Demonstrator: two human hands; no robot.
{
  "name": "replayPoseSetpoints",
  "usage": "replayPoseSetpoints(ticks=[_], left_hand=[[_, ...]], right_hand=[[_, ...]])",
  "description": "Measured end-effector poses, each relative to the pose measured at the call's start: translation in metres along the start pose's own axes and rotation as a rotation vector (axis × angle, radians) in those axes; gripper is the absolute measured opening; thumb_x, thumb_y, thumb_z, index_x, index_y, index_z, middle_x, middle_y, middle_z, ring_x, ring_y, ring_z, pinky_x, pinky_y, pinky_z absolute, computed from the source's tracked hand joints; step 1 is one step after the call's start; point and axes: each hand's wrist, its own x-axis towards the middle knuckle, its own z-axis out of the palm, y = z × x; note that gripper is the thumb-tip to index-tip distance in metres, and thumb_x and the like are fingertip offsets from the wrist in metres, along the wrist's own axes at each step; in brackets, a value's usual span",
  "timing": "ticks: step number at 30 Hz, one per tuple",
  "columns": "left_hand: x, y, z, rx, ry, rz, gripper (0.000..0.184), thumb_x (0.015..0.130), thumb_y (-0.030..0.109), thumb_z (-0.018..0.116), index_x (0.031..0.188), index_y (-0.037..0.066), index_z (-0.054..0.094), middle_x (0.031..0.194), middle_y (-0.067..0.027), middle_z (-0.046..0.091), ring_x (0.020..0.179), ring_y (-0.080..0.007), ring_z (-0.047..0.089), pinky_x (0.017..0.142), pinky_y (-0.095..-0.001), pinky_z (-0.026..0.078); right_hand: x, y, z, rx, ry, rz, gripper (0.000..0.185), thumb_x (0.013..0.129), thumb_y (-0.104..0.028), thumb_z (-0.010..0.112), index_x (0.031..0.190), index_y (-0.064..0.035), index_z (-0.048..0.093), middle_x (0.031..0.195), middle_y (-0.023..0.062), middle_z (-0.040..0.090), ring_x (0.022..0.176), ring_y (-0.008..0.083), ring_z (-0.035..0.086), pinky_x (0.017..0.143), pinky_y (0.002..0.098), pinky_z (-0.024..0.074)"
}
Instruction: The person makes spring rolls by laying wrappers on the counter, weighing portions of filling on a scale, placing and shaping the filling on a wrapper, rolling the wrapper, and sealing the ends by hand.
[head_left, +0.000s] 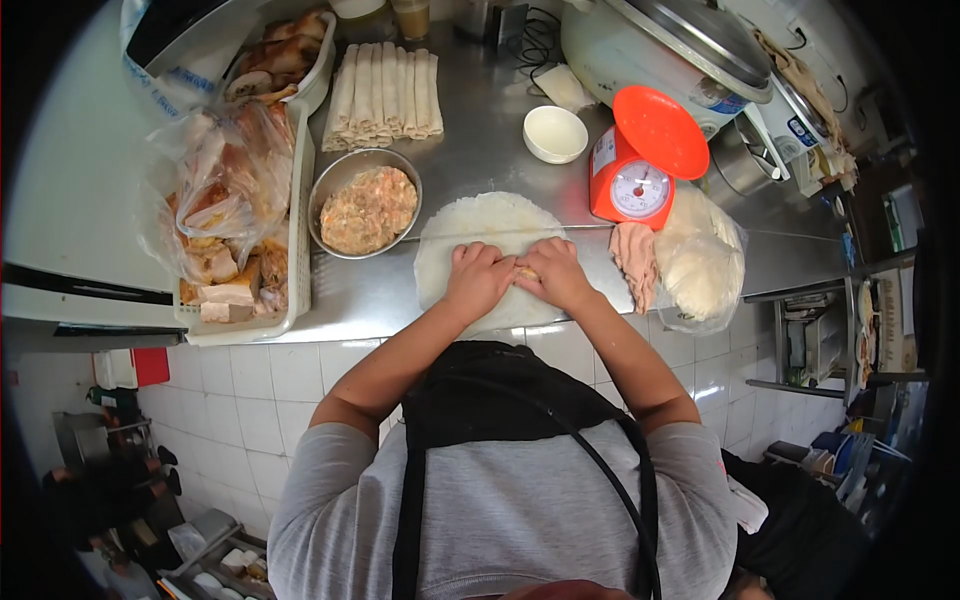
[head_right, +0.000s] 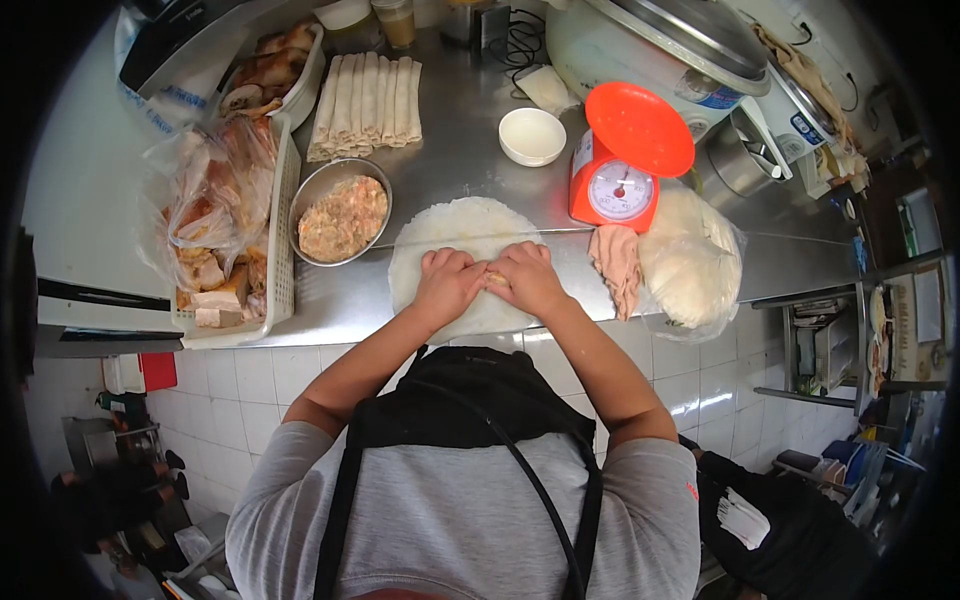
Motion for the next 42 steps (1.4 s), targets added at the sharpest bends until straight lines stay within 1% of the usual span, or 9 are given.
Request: replayPoseSetpoints(ticks=[4,10,13,16,22,24,31,37,42], left_hand=[[-0.001,-0.002,-0.003,0.016,0.034,0.021,0.027,0.069,0.021,0.066,0.095,0.014,0.064,0.087,-0.0009,0.053,0.09,-0.0208,0.047,0.081,-0.0384,0.03],[-0.004,-0.014,0.003,0.018,0.024,-0.005,0.034,0.063,0.022,0.069,0.096,0.014,0.064,0.083,-0.0001,0.053,0.089,-0.0206,0.047,0.08,-0.0375,0.029],[0.0,-0.007,-0.009,0.003,0.001,-0.015,0.028,0.065,0.021,0.067,0.093,0.016,0.066,0.08,0.0011,0.053,0.087,-0.0194,0.048,0.079,-0.0371,0.03],[0.009,0.011,-0.021,-0.002,0.063,0.0,0.022,0.068,0.022,0.065,0.089,0.016,0.066,0.081,0.0018,0.053,0.087,-0.0184,0.047,0.079,-0.0372,0.03],[0.008,0.009,0.009,0.079,0.037,0.03,0.03,0.064,0.025,0.068,0.093,0.017,0.064,0.084,0.002,0.054,0.09,-0.0174,0.047,0.079,-0.0366,0.031],[0.009,0.013,0.004,0.042,0.062,0.001,0.026,0.065,0.024,0.068,0.09,0.018,0.066,0.082,0.0033,0.053,0.088,-0.0176,0.047,0.078,-0.0365,0.03],[0.009,0.009,0.008,0.062,0.03,-0.004,0.031,0.063,0.024,0.069,0.093,0.018,0.064,0.083,0.003,0.052,0.087,-0.0185,0.046,0.077,-0.0367,0.03],[0.013,0.018,-0.002,0.068,0.053,-0.032,0.025,0.063,0.023,0.07,0.087,0.017,0.066,0.081,0.0039,0.053,0.087,-0.0174,0.046,0.077,-0.0362,0.03],[0.022,0.016,0.011,0.079,-0.015,0.005,0.029,0.062,0.024,0.071,0.09,0.016,0.066,0.08,0.003,0.053,0.088,-0.0177,0.047,0.078,-0.0361,0.031]], right_hand=[[0.003,-0.007,-0.012,0.006,0.089,-0.05,0.034,0.062,-0.031,0.073,0.089,-0.0127,0.063,0.092,0.0037,0.053,0.093,0.0245,0.045,0.081,0.0383,0.0319],[0.011,-0.003,0.021,0.018,-0.012,-0.011,0.04,0.059,-0.031,0.075,0.091,-0.0116,0.062,0.094,0.0039,0.054,0.095,0.0247,0.045,0.084,0.0392,0.0317],[0.008,-0.014,-0.007,0.092,0.153,-0.006,0.026,0.063,-0.024,0.072,0.084,-0.0111,0.063,0.088,0.0022,0.054,0.093,0.0234,0.047,0.081,0.0376,0.0333],[-0.004,-0.007,-0.013,0.16,0.168,0.011,0.023,0.064,-0.022,0.071,0.082,-0.0113,0.063,0.087,0.0018,0.054,0.092,0.0232,0.047,0.08,0.0375,0.0343],[-0.011,0.021,0.01,0.076,0.064,0.022,0.033,0.063,-0.024,0.072,0.092,-0.0121,0.062,0.092,0.0032,0.053,0.094,0.0241,0.046,0.08,0.0377,0.034],[-0.009,0.009,-0.002,0.057,0.171,0.046,0.03,0.066,-0.022,0.07,0.093,-0.0121,0.063,0.092,0.003,0.054,0.094,0.0231,0.046,0.079,0.0362,0.0342],[-0.004,0.013,0.007,0.006,-0.002,0.023,0.047,0.062,-0.031,0.073,0.103,-0.0111,0.061,0.099,0.0039,0.053,0.097,0.0235,0.045,0.081,0.0364,0.0328],[-0.004,0.018,-0.017,0.003,0.036,-0.03,0.035,0.063,-0.027,0.072,0.096,-0.0148,0.065,0.091,0.0021,0.054,0.092,0.0227,0.047,0.081,0.0356,0.0333],[-0.006,0.032,-0.007,0.035,-0.056,-0.025,0.036,0.062,-0.027,0.073,0.096,-0.0171,0.064,0.09,0.0024,0.054,0.091,0.0234,0.047,0.081,0.036,0.0337]])
